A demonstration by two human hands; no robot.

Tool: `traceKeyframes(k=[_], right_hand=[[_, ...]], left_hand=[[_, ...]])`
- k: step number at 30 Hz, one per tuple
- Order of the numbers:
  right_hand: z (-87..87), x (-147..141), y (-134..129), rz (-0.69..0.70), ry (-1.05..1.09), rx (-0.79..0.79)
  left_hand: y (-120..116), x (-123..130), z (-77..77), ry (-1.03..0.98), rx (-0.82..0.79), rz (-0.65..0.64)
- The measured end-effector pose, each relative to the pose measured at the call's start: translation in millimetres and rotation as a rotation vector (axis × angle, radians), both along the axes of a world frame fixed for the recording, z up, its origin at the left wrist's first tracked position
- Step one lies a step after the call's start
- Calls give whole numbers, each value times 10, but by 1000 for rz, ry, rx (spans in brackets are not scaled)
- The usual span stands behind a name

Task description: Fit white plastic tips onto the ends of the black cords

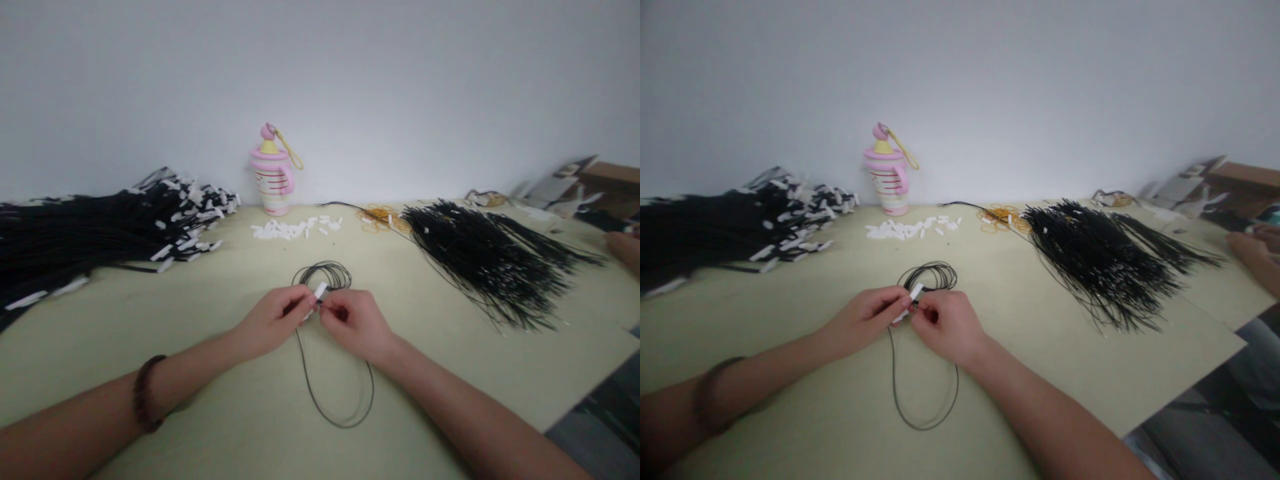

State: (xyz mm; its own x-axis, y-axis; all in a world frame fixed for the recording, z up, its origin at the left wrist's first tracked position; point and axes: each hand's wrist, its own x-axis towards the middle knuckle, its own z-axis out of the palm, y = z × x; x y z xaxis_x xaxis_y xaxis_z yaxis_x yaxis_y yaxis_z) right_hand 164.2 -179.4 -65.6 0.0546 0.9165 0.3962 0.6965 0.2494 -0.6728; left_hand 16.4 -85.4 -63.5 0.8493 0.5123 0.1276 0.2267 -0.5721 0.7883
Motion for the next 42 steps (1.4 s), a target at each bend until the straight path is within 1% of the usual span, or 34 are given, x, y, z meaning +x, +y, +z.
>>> traceKeyframes(k=[16, 28, 42], right_hand=[[-1, 7, -12, 0, -5, -3], [-35, 9, 6, 0, 1, -37], [-18, 18, -1, 4, -18, -59]], left_hand=[[0, 4, 6, -8, -3, 1], [-3, 5, 10, 0, -1, 9], [-14, 13, 21, 1, 7, -1]])
